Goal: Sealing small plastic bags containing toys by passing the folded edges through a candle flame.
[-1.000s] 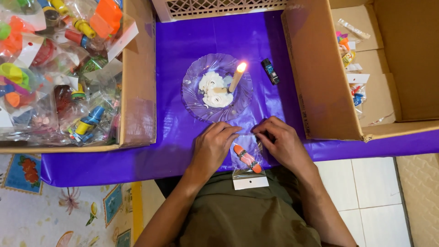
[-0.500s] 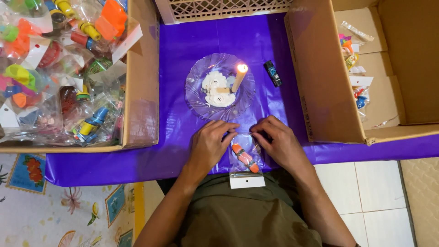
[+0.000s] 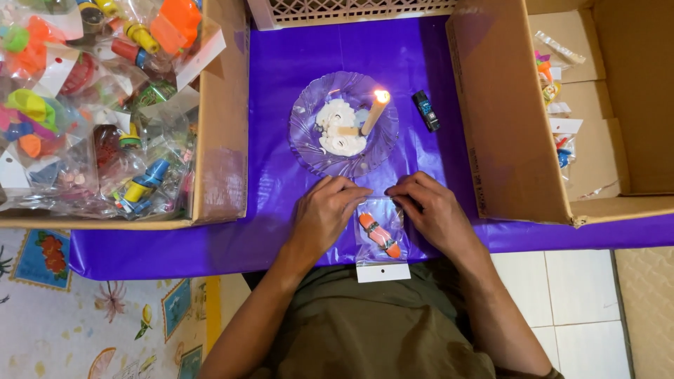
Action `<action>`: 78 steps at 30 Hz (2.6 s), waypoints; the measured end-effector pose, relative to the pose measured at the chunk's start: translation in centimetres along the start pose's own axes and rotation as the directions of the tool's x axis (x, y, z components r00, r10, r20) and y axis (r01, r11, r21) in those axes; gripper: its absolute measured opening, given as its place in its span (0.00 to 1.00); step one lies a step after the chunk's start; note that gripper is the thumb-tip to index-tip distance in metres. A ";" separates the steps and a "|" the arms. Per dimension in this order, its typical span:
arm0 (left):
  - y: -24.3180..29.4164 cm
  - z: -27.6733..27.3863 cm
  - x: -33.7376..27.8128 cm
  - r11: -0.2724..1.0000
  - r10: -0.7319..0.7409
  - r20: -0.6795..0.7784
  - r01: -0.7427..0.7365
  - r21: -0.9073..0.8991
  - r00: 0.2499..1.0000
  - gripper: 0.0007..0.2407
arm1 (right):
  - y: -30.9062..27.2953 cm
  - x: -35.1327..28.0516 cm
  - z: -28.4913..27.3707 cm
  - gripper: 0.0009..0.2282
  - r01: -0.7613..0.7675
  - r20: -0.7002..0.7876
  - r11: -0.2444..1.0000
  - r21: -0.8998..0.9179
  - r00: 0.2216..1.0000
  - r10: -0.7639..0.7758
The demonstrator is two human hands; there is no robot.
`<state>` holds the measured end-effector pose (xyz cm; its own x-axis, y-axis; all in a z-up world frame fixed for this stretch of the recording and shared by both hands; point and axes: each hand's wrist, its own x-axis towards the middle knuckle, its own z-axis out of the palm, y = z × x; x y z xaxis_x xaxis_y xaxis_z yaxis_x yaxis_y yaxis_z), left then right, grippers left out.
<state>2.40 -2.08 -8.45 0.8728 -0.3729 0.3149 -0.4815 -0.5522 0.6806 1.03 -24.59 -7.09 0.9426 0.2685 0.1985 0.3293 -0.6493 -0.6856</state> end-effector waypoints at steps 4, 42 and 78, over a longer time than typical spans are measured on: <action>-0.8 0.1 -0.3 0.993 0.086 0.009 -0.086 0.083 0.996 0.04 | -0.3 0.1 -0.1 0.06 0.022 -0.002 1.000 0.012 1.000 -0.022; -0.5 0.3 -1.9 0.747 0.355 0.211 -0.412 0.522 0.911 0.14 | 3.3 -2.8 2.1 0.09 0.357 0.001 0.838 -0.412 0.920 -0.391; -2.2 0.9 -4.3 0.731 0.324 0.118 -0.328 0.599 0.939 0.19 | 4.2 -4.5 -0.2 0.18 0.184 0.057 0.895 -0.406 0.983 -0.176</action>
<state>-0.36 0.05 -11.89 0.6536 -0.6169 0.4384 -0.6857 -0.7279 -0.0018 -1.79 -28.66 -10.69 0.8650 0.4190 0.2760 0.4909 -0.8205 -0.2930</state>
